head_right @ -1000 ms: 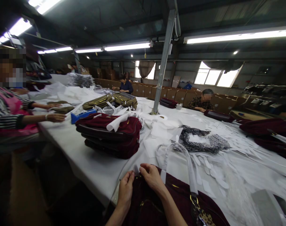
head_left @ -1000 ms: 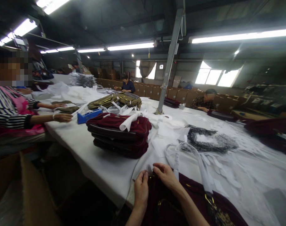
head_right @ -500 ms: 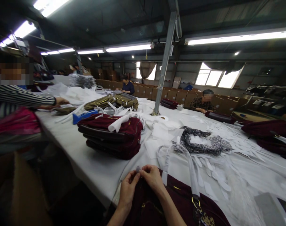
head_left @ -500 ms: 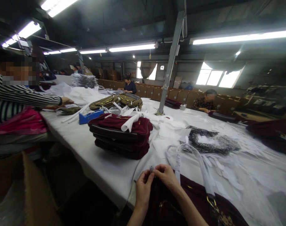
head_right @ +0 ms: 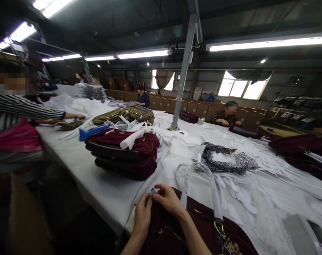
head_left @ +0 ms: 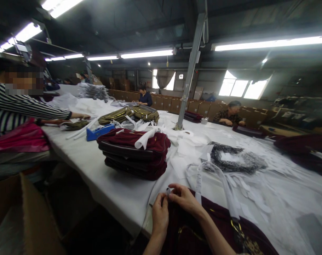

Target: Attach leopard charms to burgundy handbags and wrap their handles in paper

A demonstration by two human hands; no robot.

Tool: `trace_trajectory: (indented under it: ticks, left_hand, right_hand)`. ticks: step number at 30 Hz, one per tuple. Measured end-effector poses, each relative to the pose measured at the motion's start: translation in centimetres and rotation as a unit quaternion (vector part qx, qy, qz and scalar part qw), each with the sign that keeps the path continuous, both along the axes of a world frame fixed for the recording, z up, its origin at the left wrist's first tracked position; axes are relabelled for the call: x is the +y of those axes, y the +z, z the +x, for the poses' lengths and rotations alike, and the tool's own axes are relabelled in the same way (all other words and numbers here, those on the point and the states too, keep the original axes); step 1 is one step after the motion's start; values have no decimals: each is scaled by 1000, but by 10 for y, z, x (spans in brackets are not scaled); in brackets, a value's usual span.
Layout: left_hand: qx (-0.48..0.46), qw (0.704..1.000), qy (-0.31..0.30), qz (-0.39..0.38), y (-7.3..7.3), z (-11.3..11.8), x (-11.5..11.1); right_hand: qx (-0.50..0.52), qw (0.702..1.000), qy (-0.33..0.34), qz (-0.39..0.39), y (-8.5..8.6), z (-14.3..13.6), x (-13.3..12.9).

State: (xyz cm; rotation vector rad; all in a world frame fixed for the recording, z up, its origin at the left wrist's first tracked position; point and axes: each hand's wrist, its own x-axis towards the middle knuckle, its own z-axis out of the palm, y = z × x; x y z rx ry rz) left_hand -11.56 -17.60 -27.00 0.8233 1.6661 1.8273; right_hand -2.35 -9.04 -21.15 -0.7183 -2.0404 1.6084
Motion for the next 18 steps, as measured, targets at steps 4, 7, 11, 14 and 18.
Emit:
trace_trajectory:
  ticks: [4, 7, 11, 14, 18]
  left_hand:
    - [-27, 999, 11, 12, 0, 0, 2]
    - [-104, 994, 7, 25, 2, 1, 2]
    - [-126, 990, -49, 49, 3, 2, 2]
    - [-118, 992, -32, 29, 1, -1, 3]
    - [-91, 996, -14, 16, 0, -4, 4]
  right_hand:
    - [7, 1000, -3, 27, 4, -2, -2]
    - [6, 999, -33, 27, 4, -3, -3]
    - [10, 998, -56, 34, -1, -2, -1]
    - [4, 999, -46, -3, -5, 2, 1]
    - [17, 999, -30, -40, -6, 5, 4]
